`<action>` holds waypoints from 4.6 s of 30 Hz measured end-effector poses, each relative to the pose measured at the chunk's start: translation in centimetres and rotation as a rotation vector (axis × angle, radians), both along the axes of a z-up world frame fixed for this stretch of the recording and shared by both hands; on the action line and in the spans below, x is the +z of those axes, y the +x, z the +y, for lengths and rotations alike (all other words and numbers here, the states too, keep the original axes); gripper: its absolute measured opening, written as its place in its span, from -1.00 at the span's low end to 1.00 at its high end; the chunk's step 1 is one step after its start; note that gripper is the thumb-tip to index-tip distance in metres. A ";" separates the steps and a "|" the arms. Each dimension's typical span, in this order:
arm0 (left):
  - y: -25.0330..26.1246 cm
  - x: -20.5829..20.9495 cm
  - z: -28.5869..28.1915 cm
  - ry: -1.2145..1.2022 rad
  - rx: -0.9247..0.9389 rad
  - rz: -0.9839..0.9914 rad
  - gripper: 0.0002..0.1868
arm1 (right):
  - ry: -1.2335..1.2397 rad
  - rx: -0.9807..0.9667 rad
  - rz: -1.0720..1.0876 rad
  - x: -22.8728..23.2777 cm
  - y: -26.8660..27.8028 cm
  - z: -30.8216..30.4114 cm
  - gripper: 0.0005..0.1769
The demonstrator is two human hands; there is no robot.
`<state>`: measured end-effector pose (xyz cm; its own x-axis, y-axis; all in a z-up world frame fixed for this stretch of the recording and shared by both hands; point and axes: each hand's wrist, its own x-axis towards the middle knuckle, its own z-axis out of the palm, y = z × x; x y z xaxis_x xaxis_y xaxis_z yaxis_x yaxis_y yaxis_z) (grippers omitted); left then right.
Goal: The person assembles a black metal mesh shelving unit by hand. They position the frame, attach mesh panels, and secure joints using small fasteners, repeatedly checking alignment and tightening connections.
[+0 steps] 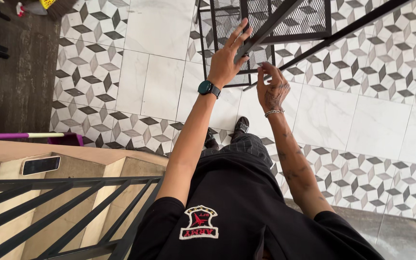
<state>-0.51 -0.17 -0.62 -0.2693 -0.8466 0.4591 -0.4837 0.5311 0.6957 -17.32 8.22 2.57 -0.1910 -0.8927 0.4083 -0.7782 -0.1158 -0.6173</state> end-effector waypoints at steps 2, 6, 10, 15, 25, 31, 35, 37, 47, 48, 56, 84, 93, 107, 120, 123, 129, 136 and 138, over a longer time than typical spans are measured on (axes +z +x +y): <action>-0.1 0.0 0.1 0.072 0.011 -0.022 -0.08 | 0.012 -0.008 0.006 0.3 -0.1 0.1 -0.88; -0.2 -0.5 0.0 -0.119 0.025 0.042 -0.11 | 0.001 -0.013 0.093 0.5 -0.7 0.6 -0.83; -0.6 -1.4 -0.3 -0.085 0.030 0.075 -0.13 | 0.064 0.018 0.099 -0.1 -2.0 1.2 -0.79; -1.8 -2.0 -0.5 -0.091 0.075 0.070 -0.16 | 0.028 0.059 0.129 -1.1 -4.6 1.7 -0.74; -4.5 -4.2 0.8 -0.065 0.252 0.078 -0.32 | 0.001 0.067 0.129 -2.2 -13.2 1.8 -0.67; -8.1 -9.4 4.2 0.107 0.530 0.068 -0.25 | 0.039 0.090 0.095 -3.7 -22.0 3.0 -0.62; -12.0 -14.0 9.5 0.211 0.611 0.058 -0.20 | -0.010 0.122 0.145 -5.2 -28.1 4.5 -0.59; -14.5 -16.3 12.7 0.324 0.571 -0.116 -0.26 | 0.035 0.113 0.180 -6.1 -30.4 4.9 -0.58; -23.4 -21.7 21.1 0.718 0.296 -0.356 -0.12 | 0.165 0.199 0.118 -9.6 -33.8 6.5 -0.42; -23.7 -21.6 21.3 0.708 0.277 -0.376 -0.10 | 0.157 0.207 0.104 -9.9 -33.7 6.5 -0.40; -25.0 -21.0 18.2 0.728 0.222 -0.439 -0.07 | 0.167 0.255 0.114 -13.2 -33.6 6.6 -0.26; -43.6 -50.0 8.2 0.770 0.474 -0.304 -0.33 | 0.519 0.463 0.148 -46.5 -44.4 -7.3 -0.34; -42.5 -75.8 3.7 0.683 0.628 -0.164 -0.50 | 0.671 0.493 -0.059 -73.7 -39.9 -11.3 -0.51; -40.6 -96.0 3.2 0.810 0.602 -0.383 0.08 | 0.422 0.772 0.309 -92.2 -30.3 -16.9 -0.40; -40.7 -95.1 6.3 1.032 0.479 -0.497 0.10 | 0.363 0.728 0.466 -98.2 -30.9 -16.8 -0.77; -41.2 -94.8 7.0 1.059 0.463 -0.520 0.11 | 0.383 0.677 0.329 -98.2 -30.9 -16.3 -0.69; -41.8 -95.0 7.6 1.053 0.491 -0.505 0.05 | 0.463 0.818 0.336 -97.4 -29.6 -17.2 -0.55; -42.4 -93.9 7.2 1.004 0.566 -0.539 -0.11 | 0.447 0.715 0.276 -99.2 -29.1 -16.8 -0.74; -42.6 -93.5 7.1 1.000 0.570 -0.556 -0.13 | 0.507 0.691 0.305 -99.4 -28.9 -17.0 -0.82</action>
